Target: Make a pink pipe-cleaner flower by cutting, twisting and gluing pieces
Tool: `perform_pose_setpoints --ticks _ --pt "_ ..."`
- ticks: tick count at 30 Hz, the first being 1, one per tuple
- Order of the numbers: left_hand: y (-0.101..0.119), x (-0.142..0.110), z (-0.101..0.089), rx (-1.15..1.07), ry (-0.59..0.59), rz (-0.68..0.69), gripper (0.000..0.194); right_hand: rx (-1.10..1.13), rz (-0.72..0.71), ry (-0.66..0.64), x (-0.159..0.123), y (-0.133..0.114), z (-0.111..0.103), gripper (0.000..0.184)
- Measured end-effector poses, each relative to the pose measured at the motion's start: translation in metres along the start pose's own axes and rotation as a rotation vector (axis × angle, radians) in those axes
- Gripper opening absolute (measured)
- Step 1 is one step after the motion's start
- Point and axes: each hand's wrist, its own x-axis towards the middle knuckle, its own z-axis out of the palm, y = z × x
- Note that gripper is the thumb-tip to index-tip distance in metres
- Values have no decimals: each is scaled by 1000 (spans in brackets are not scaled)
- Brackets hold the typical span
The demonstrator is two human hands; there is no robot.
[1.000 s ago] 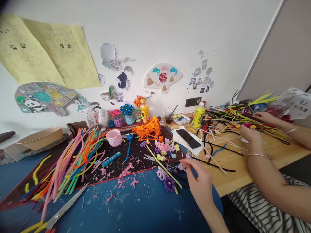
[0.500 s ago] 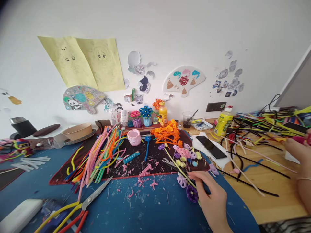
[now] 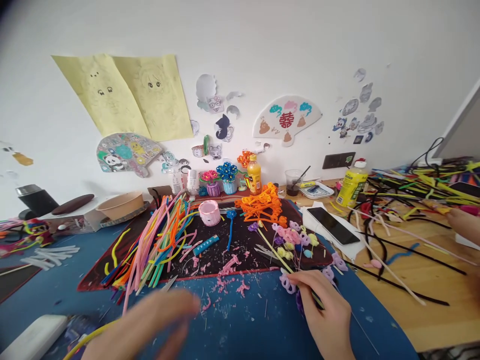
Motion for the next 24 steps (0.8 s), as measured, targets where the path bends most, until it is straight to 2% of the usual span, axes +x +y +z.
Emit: perform_pose_setpoints --ticks 2,5,8,12,15,19,24 --pt "-3 37 1 110 -133 22 39 10 9 -2 0 0 0 20" --pt "-17 86 10 430 -377 -49 30 29 14 1 -1 1 0 21" --pt "-31 112 28 504 -429 -73 27 41 10 6 -2 0 0 20" --pt "-35 117 54 536 -454 -62 23 25 7 11 -2 1 -1 21" --pt "-32 113 65 542 -458 -33 21 10 -49 8 -1 6 -1 20" --pt "-32 109 69 550 -437 -25 22 -4 -124 -5 -1 14 -2 18" --pt "-38 110 62 544 -350 -66 28 -7 -135 1 0 14 -5 19"
